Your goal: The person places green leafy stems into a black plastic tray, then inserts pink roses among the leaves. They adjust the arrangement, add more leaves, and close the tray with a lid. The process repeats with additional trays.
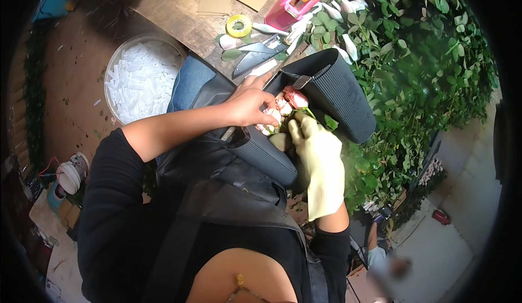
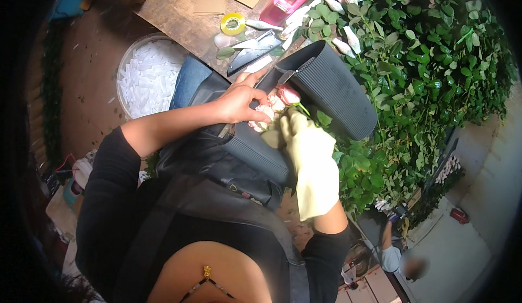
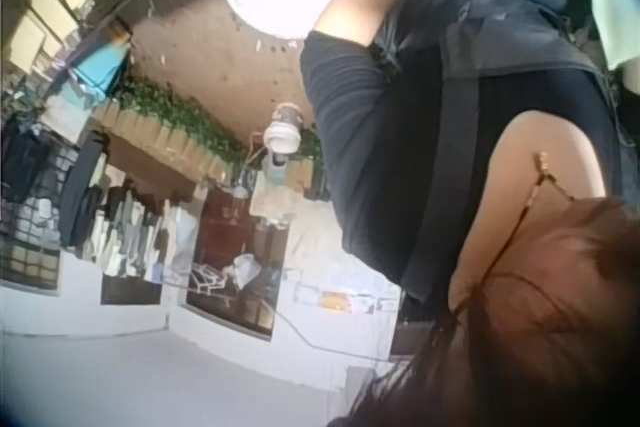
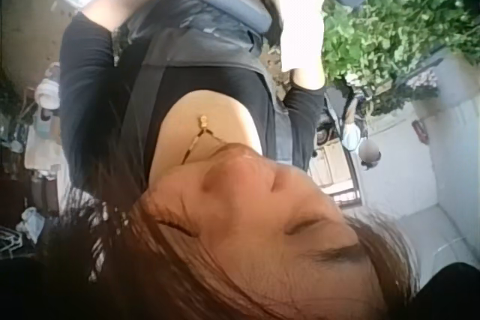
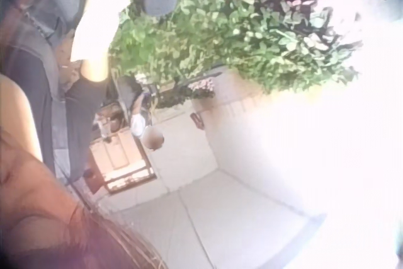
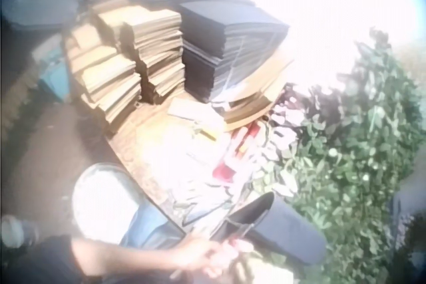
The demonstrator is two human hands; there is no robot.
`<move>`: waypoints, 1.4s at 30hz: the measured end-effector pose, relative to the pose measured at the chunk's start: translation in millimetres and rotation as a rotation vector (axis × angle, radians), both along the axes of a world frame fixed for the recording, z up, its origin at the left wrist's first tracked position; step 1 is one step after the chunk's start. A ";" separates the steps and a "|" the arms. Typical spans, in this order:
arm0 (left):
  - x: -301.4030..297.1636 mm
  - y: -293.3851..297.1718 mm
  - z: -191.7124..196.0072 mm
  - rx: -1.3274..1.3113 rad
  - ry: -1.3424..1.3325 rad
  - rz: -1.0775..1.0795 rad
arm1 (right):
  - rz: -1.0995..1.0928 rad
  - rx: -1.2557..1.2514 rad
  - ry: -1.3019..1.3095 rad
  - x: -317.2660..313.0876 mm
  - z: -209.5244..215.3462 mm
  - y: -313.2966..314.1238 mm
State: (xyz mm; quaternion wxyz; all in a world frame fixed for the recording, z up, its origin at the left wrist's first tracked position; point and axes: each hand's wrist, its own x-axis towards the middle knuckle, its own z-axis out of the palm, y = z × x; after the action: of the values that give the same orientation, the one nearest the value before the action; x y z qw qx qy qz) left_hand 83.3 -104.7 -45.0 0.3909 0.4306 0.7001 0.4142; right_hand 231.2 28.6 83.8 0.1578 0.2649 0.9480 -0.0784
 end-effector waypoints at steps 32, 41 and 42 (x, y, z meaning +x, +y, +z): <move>4.5 -1.1 0.6 0.005 -0.096 0.006 | -0.714 -1.066 0.412 44.3 -60.0 12.8; 2.6 0.9 -2.9 0.010 -0.110 -0.010 | -0.729 -1.093 0.388 27.5 -39.1 5.8; 3.2 1.3 -4.0 0.011 -0.113 -0.010 | -0.729 -1.159 0.340 18.1 -24.3 5.1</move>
State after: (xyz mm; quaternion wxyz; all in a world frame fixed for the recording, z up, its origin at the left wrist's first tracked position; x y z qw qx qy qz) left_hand 86.5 -103.4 -49.0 0.4293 0.4124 0.6724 0.4398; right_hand 249.3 33.7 59.5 0.0870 0.4231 0.6159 -0.6588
